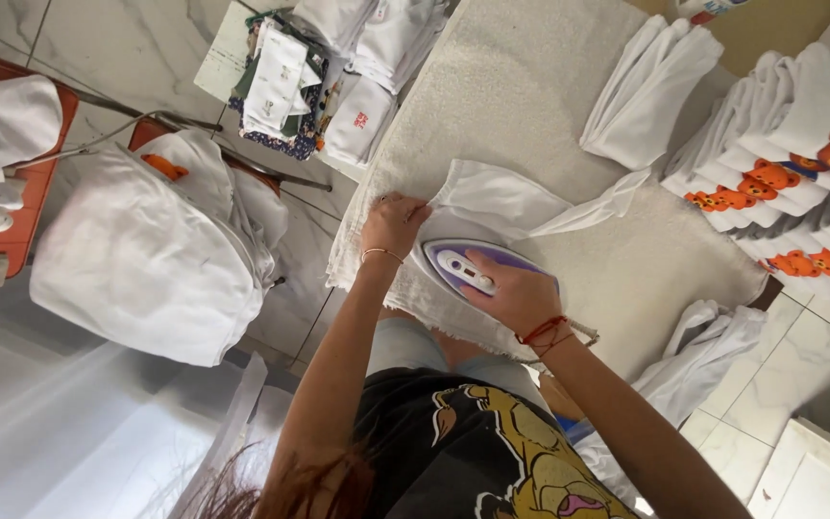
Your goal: Ironing and folding small white garments, likely baby clothes, on a towel-covered table.
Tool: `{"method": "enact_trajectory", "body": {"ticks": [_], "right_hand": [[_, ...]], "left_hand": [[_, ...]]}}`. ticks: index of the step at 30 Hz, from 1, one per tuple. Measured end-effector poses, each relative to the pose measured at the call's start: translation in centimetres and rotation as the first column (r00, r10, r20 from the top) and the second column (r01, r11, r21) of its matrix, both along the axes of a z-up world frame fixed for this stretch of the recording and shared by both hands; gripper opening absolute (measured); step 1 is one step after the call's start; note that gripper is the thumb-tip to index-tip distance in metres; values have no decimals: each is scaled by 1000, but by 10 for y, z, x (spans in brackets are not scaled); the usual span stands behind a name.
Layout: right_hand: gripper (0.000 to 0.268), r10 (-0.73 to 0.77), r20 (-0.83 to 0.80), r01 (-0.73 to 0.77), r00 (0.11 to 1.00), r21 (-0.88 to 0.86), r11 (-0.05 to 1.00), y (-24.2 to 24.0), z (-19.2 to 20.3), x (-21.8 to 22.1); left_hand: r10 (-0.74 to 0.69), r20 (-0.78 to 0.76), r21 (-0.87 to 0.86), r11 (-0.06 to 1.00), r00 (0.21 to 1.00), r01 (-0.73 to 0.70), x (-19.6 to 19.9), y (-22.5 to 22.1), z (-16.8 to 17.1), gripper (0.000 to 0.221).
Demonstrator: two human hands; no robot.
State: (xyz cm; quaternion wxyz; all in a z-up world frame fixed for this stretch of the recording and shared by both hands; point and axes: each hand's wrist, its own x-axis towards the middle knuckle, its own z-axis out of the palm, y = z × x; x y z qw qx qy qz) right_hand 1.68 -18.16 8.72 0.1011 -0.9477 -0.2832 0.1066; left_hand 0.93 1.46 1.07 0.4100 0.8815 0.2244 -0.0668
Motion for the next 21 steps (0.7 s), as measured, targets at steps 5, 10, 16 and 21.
{"method": "enact_trajectory", "body": {"ticks": [5,10,16,21], "right_hand": [[49,-142,-167,135,976,-56,989,1,-6,-6],[51,-421,-310,375,853,-197,906,-44,-1,-10],[57,-551,-296,436,780,-374,818,-142,14,-25],[57,-724,-202,653,659,-325,684,-183,21,-13]], "left_hand": [[-19,-55,24,1000,998,20,-6,2,-3,17],[-7,-161,118,993,987,26,5,-14,-25,12],[90,-244,186,981,966,-45,46,-41,-4,17],[99,-202,0,995,974,-101,72,-53,-3,38]]}}
